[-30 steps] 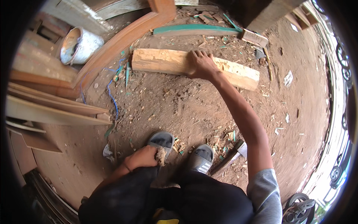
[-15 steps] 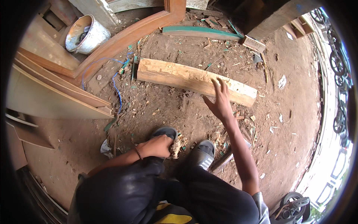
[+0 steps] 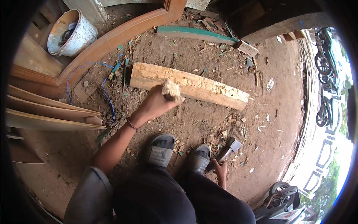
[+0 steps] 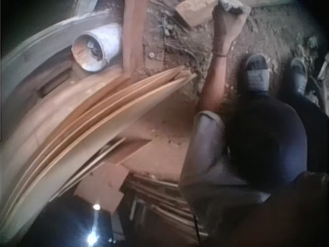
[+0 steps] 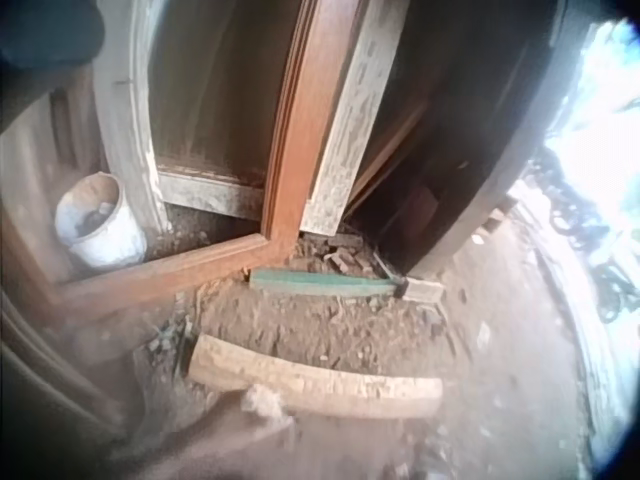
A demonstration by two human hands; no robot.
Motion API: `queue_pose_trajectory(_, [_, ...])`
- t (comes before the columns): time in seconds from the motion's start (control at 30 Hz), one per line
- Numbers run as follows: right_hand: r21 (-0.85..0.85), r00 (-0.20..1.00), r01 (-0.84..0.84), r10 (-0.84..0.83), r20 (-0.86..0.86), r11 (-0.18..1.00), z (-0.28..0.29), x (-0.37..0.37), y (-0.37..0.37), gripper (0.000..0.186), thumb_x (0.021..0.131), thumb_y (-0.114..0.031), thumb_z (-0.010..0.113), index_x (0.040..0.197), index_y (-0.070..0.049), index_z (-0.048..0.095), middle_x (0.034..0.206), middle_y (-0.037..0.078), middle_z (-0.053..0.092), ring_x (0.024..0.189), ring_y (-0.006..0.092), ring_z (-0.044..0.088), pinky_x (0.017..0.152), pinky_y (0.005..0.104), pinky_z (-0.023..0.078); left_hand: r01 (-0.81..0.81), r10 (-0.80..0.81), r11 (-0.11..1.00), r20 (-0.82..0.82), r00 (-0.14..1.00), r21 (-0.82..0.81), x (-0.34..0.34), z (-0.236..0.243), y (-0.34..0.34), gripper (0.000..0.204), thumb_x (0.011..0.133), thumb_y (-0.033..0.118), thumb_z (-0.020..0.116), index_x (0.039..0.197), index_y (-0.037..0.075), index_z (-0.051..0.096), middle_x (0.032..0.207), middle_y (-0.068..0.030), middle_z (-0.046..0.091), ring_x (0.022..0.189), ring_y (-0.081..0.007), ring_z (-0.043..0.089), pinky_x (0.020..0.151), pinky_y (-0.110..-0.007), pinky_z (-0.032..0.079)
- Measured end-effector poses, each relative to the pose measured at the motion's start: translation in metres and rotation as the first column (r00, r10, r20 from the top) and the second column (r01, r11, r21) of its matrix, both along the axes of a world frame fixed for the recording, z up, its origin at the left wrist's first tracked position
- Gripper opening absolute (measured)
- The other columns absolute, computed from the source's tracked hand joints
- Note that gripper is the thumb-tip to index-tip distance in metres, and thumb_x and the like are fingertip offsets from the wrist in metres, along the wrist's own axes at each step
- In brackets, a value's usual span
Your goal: The person uses a small axe to repeatedly strike and chip away at a piece of wood placed on the ground. They periodically remove wood chips by hand and continue carving the same area.
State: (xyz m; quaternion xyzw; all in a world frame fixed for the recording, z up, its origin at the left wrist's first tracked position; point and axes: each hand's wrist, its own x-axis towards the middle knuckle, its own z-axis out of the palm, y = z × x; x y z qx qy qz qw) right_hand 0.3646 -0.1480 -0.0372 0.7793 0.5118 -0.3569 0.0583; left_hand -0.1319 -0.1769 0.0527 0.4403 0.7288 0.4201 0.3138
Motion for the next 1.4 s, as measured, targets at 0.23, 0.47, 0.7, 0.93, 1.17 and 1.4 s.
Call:
queue_pose_trajectory(0.23, [-0.084,0.997,-0.06,0.063,0.035,0.995,0.006,-0.015,0.018,0.06,0.071,-0.034,0.076,0.11,0.007,0.058,0.098,0.023,0.067,0.084,0.0288,0.069,0.072,0.0379,0.055,-0.017,-0.065,0.964,-0.295,0.953,-0.266,-0.049,-0.033,0.033,0.021,0.081,0.017,0.069,0.09,-0.002,0.067,0.079,-0.0212,0.069,0.078,-0.0355,0.07,0.07,-0.041,0.055])
queue_pose_trajectory(0.47, [-0.195,0.987,-0.064,0.034,-0.154,0.979,0.017,-0.001,0.03,0.031,0.083,-0.029,0.066,0.09,0.001,0.066,0.078,0.013,0.07,0.073,0.025,0.069,0.066,0.0375,0.053,0.028,-0.043,0.996,-0.189,0.981,-0.082,-0.029,-0.083,0.036,0.02,0.083,0.015,0.069,0.093,-0.001,0.065,0.079,-0.0212,0.068,0.074,-0.0337,0.07,0.068,-0.041,0.058])
queue_pose_trajectory(0.7, [-0.664,0.316,0.51,-0.837,-0.446,0.547,0.012,-0.028,0.093,0.015,0.088,-0.027,0.068,0.089,-0.013,0.062,0.072,0.006,0.066,0.067,0.0207,0.066,0.068,0.032,0.055,0.033,-0.016,0.998,-0.267,0.964,0.06,-0.02,-0.091,0.039,0.004,0.079,0.003,0.06,0.08,-0.001,0.058,0.055,-0.013,0.057,0.047,-0.0254,0.06,0.044,-0.037,0.05])
queue_pose_trajectory(0.93, [-0.613,0.498,0.445,-0.749,-0.438,0.653,0.026,-0.021,0.121,0.016,0.087,-0.023,0.067,0.09,-0.01,0.057,0.063,0.004,0.056,0.054,0.0207,0.057,0.054,0.0363,0.05,0.008,-0.049,0.983,-0.224,0.973,-0.183,-0.016,-0.086,0.035,0.042,0.08,0.017,0.074,0.118,0.001,0.062,0.082,-0.0204,0.07,0.076,-0.033,0.071,0.066,-0.04,0.058])
queue_pose_trajectory(1.17, [-0.493,0.995,-0.05,-0.001,-0.101,0.868,0.039,0.022,0.16,0.015,0.081,-0.012,0.068,0.084,-0.001,0.058,0.064,0.007,0.058,0.051,0.0182,0.058,0.045,0.0328,0.048,-0.011,-0.04,0.927,-0.126,0.991,-0.376,-0.014,-0.052,0.039,0.055,0.078,0.011,0.072,0.13,0.003,0.056,0.082,-0.0222,0.069,0.079,-0.0344,0.07,0.068,-0.041,0.058])
queue_pose_trajectory(1.4, [-0.427,0.941,-0.3,0.339,0.017,0.853,0.086,-0.031,0.194,0.034,0.073,-0.018,0.067,0.093,0.008,0.061,0.067,0.01,0.062,0.058,0.0194,0.063,0.052,0.0339,0.051,-0.015,-0.015,0.955,-0.099,0.995,-0.296,-0.014,-0.045,0.034,0.064,0.077,0.006,0.07,0.139,0.005,0.051,0.094,-0.0244,0.068,0.091,-0.0365,0.069,0.077,-0.041,0.054])
